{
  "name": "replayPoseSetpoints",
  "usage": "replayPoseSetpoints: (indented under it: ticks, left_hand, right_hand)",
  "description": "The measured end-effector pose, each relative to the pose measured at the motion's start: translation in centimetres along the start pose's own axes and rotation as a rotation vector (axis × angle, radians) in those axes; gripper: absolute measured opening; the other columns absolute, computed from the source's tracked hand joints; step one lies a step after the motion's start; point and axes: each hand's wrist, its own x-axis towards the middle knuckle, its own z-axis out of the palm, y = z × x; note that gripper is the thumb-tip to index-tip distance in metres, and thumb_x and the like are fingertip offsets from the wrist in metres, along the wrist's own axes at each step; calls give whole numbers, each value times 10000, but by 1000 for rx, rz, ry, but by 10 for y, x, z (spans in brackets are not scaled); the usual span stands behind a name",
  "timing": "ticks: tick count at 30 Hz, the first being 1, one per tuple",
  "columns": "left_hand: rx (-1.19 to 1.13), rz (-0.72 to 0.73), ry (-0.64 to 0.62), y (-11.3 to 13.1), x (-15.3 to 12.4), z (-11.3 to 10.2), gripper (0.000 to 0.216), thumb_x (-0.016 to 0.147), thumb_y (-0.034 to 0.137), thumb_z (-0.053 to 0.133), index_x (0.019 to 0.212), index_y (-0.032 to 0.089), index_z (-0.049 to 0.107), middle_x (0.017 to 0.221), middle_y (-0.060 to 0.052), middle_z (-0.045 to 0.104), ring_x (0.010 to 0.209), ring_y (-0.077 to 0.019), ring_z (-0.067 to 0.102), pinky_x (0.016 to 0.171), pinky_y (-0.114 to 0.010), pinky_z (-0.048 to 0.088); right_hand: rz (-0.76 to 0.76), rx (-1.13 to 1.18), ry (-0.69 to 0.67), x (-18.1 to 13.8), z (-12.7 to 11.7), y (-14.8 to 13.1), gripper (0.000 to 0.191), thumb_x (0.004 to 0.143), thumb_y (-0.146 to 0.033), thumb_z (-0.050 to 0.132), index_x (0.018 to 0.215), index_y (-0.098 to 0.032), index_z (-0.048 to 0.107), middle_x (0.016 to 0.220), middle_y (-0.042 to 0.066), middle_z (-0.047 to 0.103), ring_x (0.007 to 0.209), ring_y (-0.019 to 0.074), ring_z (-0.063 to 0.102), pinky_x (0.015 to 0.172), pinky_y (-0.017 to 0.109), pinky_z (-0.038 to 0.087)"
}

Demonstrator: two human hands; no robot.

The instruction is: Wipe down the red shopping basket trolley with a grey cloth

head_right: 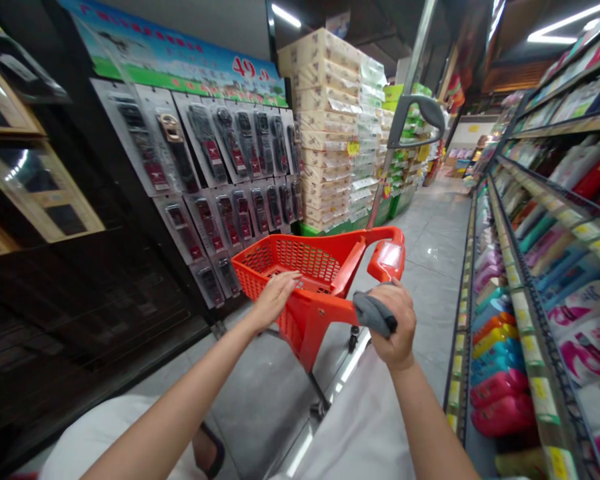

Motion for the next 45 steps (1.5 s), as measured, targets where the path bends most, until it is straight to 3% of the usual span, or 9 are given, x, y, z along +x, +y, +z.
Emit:
replayPoseSetpoints:
  ticks: [4, 8, 11, 18, 25, 30, 37, 41, 45]
  left_hand:
    - [307, -199, -61, -57, 5, -8, 371, 984, 349, 357, 1232, 201, 589, 1392, -108, 550, 1422, -298, 324, 1162, -622, 108]
    - [475, -100, -76, -69, 1, -2, 356, 996, 366, 327, 1069, 161, 608, 1150, -105, 627, 1191, -250, 525, 1186, -559, 118]
    - [461, -22, -112, -63, -1, 2, 366, 1002, 371, 302, 1046, 175, 608, 1047, -70, 631, 1063, -212, 563, 1194, -511, 138]
    - [442, 20, -84, -29, -14, 28, 444, 998, 412, 310, 1346, 222, 510, 1188, -105, 615, 1111, -244, 540, 1037, -447, 367]
    - [403, -53, -57, 21, -36, 61, 559, 993, 464, 286, 1388, 124, 487, 1228, -185, 632, 1118, -307, 572, 976, -485, 427]
    - [152, 0, -89, 4, -26, 32, 479, 1001, 408, 286, 1274, 180, 607, 1300, -131, 637, 1220, -233, 576, 1065, -385, 418]
    - [558, -379, 111, -68, 1, -35, 538, 925, 293, 433, 1377, 5, 484, 1474, -264, 434, 1412, -356, 356, 1147, -483, 296]
    - [668, -489, 106, -87, 6, -41, 633, 912, 313, 452, 1460, 13, 348, 1498, -279, 390, 1408, -380, 354, 1099, -502, 349]
    - [767, -529, 92, -87, 1, -37, 652, 937, 317, 365, 1487, -22, 276, 1465, -296, 421, 1169, -383, 580, 904, -459, 499]
  right_hand:
    - [131, -372, -72, 1, 6, -9, 323, 792, -270, 597, 1107, -219, 651, 1062, 101, 696, 1083, 317, 605, 1095, 609, 315]
    - [32, -476, -403, -8, 35, -30, 626, 771, -140, 573, 1377, -279, 507, 1336, 65, 617, 1273, 321, 496, 1193, 597, 50]
    - [-12, -465, -476, -10, 48, -21, 618, 791, -132, 555, 1388, -285, 497, 1358, 49, 606, 1285, 288, 494, 1203, 544, 85]
    - [197, -531, -192, -10, 62, 48, 385, 810, -197, 515, 1168, -247, 645, 1181, 80, 662, 1337, 343, 403, 1129, 718, 37]
    - [203, -406, -338, -11, 75, 72, 345, 792, -167, 504, 1083, -255, 669, 1175, 44, 670, 1382, 338, 336, 1116, 745, 18]
    - [201, -309, -377, -11, 82, 77, 332, 777, -148, 508, 1055, -239, 667, 1180, 60, 662, 1390, 328, 330, 1118, 741, 45]
    - [197, -43, -525, -31, 109, 47, 307, 774, -139, 510, 1032, -207, 663, 1115, 82, 676, 1367, 318, 382, 1129, 701, 158]
    - [192, 80, -531, -43, 121, 43, 305, 793, -146, 500, 1051, -195, 657, 1160, 87, 666, 1391, 290, 374, 1141, 630, 251]
    - [164, 146, -530, -43, 131, 54, 294, 793, -149, 497, 1038, -196, 652, 1136, 74, 670, 1371, 262, 411, 1154, 569, 296]
